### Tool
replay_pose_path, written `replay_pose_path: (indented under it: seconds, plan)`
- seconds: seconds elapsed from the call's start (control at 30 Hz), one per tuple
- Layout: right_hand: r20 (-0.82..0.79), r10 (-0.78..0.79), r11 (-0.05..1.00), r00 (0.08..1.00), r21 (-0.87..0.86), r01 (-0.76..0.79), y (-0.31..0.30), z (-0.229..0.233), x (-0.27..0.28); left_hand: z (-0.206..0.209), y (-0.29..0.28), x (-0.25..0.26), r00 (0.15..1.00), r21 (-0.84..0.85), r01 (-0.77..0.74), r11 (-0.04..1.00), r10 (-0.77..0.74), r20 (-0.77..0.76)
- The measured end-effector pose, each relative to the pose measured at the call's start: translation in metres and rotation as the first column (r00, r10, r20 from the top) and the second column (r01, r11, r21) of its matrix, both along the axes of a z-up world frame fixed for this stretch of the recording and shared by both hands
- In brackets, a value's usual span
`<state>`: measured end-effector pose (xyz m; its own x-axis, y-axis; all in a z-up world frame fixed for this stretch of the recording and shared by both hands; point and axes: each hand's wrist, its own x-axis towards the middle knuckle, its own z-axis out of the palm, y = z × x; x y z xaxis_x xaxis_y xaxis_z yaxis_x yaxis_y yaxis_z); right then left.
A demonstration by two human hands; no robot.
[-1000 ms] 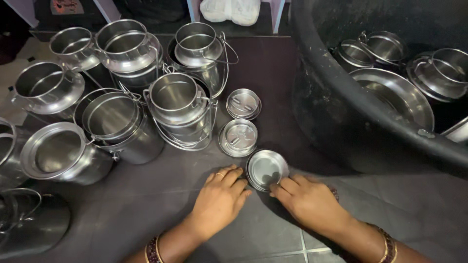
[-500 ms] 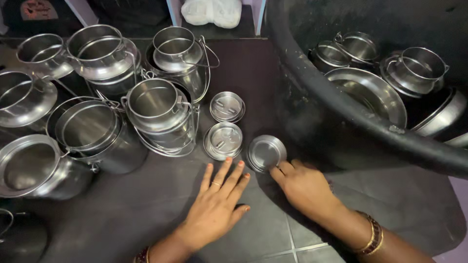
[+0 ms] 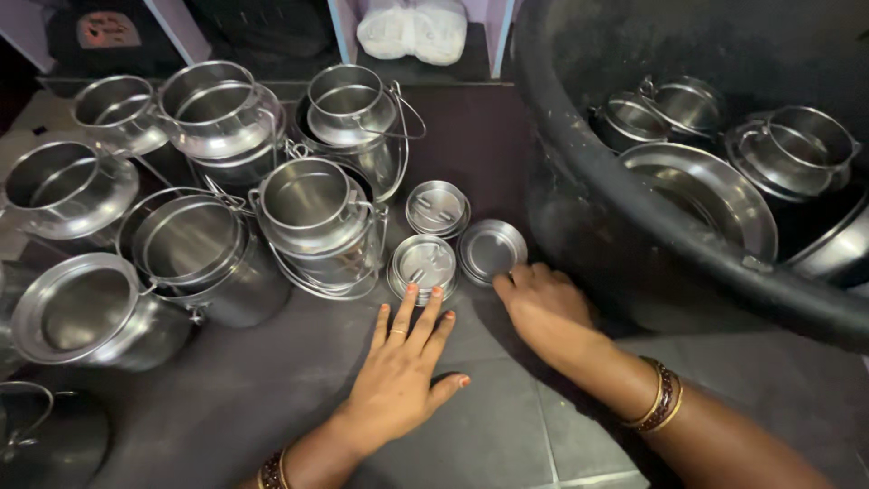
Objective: The person sits on the floor and wipes multiple small metal lids with a cloth. They pick up each lid, wipe it, and place it back down, repeating the process for several lids.
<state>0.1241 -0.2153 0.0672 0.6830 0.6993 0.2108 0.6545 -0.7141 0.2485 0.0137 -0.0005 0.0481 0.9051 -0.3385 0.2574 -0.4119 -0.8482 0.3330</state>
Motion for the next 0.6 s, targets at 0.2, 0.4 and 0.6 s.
replay_pose_path:
  seconds: [0.2,0.4,0.6]
  plan:
    - [0.003,0.001,0.999,1.0,0.044,-0.001,0.01,-0.009,0.014,-0.001,0.001,0.007,1.0,-0.016,-0.005,1.0,0.006,0.01]
    - [0.009,0.006,0.993,1.0,0.122,-0.007,0.019,-0.017,0.027,-0.003,0.0,0.009,1.0,-0.037,-0.015,0.999,0.014,-0.011]
    - [-0.059,-0.025,0.984,0.998,0.175,0.035,0.022,-0.006,0.02,-0.004,0.002,0.009,1.0,-0.05,-0.018,0.999,0.019,0.015]
